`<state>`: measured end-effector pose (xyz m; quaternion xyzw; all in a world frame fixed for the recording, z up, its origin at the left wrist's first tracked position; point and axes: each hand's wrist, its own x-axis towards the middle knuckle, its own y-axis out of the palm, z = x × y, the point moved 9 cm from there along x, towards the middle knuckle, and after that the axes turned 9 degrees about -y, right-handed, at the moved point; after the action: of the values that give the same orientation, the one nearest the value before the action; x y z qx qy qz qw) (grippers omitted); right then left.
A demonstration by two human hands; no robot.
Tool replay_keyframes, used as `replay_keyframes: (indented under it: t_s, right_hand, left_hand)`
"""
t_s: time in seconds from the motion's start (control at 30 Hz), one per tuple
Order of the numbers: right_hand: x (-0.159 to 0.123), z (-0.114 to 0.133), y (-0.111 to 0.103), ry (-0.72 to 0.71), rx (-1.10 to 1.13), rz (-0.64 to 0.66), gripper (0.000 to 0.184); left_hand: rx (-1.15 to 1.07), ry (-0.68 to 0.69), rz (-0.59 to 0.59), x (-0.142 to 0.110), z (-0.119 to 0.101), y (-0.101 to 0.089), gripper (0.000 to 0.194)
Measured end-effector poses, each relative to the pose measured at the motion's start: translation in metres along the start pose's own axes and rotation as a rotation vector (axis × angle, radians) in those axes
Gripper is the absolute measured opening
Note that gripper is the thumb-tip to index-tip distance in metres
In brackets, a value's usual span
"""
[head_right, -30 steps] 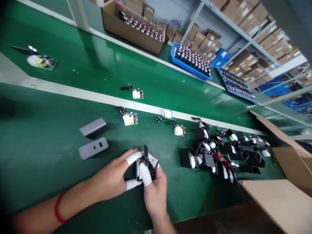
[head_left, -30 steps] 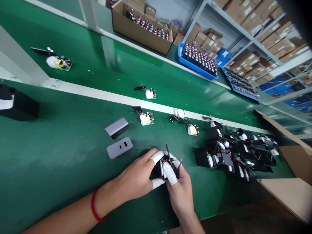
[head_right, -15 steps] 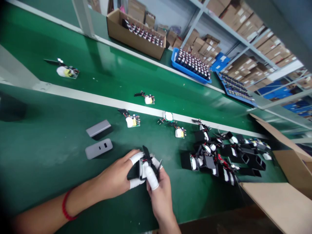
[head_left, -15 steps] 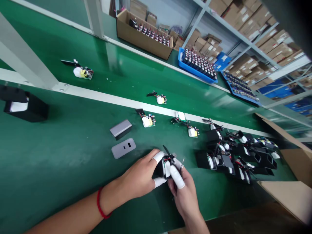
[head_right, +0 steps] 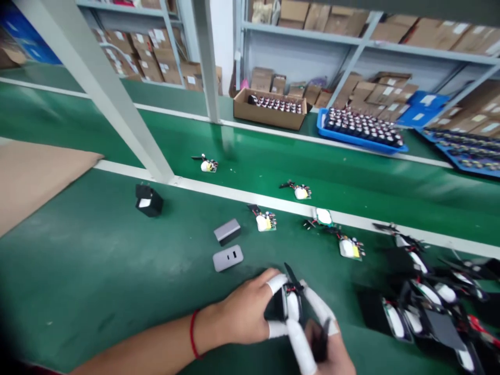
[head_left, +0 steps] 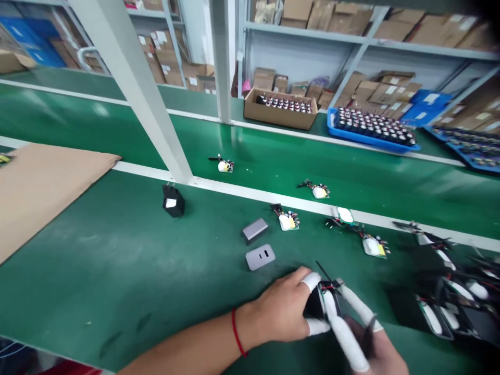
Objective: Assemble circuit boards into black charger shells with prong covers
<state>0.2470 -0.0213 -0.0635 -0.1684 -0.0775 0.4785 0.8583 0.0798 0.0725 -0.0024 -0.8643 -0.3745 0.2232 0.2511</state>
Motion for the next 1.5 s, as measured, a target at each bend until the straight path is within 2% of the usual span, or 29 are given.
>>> replay_keyframes:
  t_s: [0.1,0.17,0.23,0.3,0.37,0.47,0.57,0.63,0.7,0.8,0.87,0.9,0.93,0.97,1.03,1.07,1.17,1.23,1.33,1.4,1.5]
  right_hand:
    - [-0.010,0.038,0.010,-0.224,-0.165,0.021,0.052]
    - [-0.014,0.060,0.014,-0.288,-0.210,0.011,0.042]
    - [-0.011,0.071,0.011,-0.290,-0.237,0.016,0.039]
    - [-0.007,0.072,-0.010,-0.263,-0.249,-0.039,0.041]
    - [-0.008,0.064,-0.046,-0.219,-0.275,-0.188,0.048]
    - [-0.015,0.044,-0.103,-0.122,-0.395,-0.462,0.062]
    - [-0.010,0.019,-0.136,-0.011,-0.527,-0.592,0.064]
    - [0.002,0.007,-0.144,0.023,-0.543,-0.574,0.064]
    - [0.010,0.006,-0.146,0.001,-0.532,-0.545,0.066]
    - [-0.005,0.031,-0.149,-0.057,-0.572,-0.691,0.068]
    - [-0.020,0.062,-0.137,-0.163,-0.551,-0.781,0.057]
    - [-0.020,0.081,-0.122,-0.266,-0.508,-0.741,0.047]
    - [-0.012,0.103,-0.102,-0.394,-0.478,-0.635,0.037]
    - [0.001,0.125,-0.075,-0.515,-0.496,-0.471,0.030]
    - [0.043,0.162,-0.014,-0.686,-0.663,-0.052,0.033]
    - [0.074,0.164,0.008,-0.603,-0.856,0.109,0.035]
    - [0.174,0.181,0.023,-0.485,-1.032,0.182,0.023]
    - [0.230,0.177,0.030,-0.438,-1.123,0.264,0.026]
    - [0.282,0.151,0.041,-0.404,-1.229,0.426,0.032]
    - [0.301,0.127,0.047,-0.397,-1.286,0.523,0.033]
    - [0.321,0.096,0.047,-0.388,-1.343,0.618,0.033]
  left_hand:
    - [0.045,-0.003,-0.029,-0.002,-0.001,0.003,0.044]
    - [0.053,0.017,-0.038,-0.003,-0.001,0.006,0.055]
    - [0.078,0.071,-0.035,-0.004,0.000,0.009,0.057]
    - [0.182,0.161,-0.116,-0.006,0.001,0.004,0.053]
    - [0.251,0.220,-0.194,-0.009,0.001,-0.002,0.044]
    - [0.296,0.243,-0.302,-0.014,-0.005,-0.017,0.037]
    - [0.367,0.254,-0.345,-0.013,-0.015,-0.030,0.036]
    - [0.433,0.253,-0.337,-0.010,-0.017,-0.039,0.032]
    - [0.480,0.209,-0.359,-0.006,-0.009,-0.053,0.029]
    - [0.500,0.120,-0.363,-0.003,0.008,-0.074,0.032]
    - [0.493,0.083,-0.327,-0.002,0.013,-0.083,0.033]
    - [0.490,0.073,-0.307,0.000,0.012,-0.086,0.033]
    - [0.491,0.067,-0.290,0.001,0.009,-0.088,0.031]
    - [0.495,0.065,-0.274,0.003,0.004,-0.090,0.029]
    - [0.511,0.077,-0.252,0.008,-0.006,-0.095,0.028]
    - [0.516,0.087,-0.240,0.009,-0.010,-0.098,0.029]
    - [0.506,0.099,-0.247,0.010,-0.006,-0.120,0.034]
    - [0.475,0.049,-0.308,0.005,0.011,-0.145,0.035]
    - [0.437,-0.095,-0.366,-0.008,0.048,-0.173,0.044]
    - [0.416,-0.177,-0.308,-0.014,0.065,-0.172,0.054]
    - [0.368,-0.262,-0.200,-0.011,0.074,-0.157,0.054]
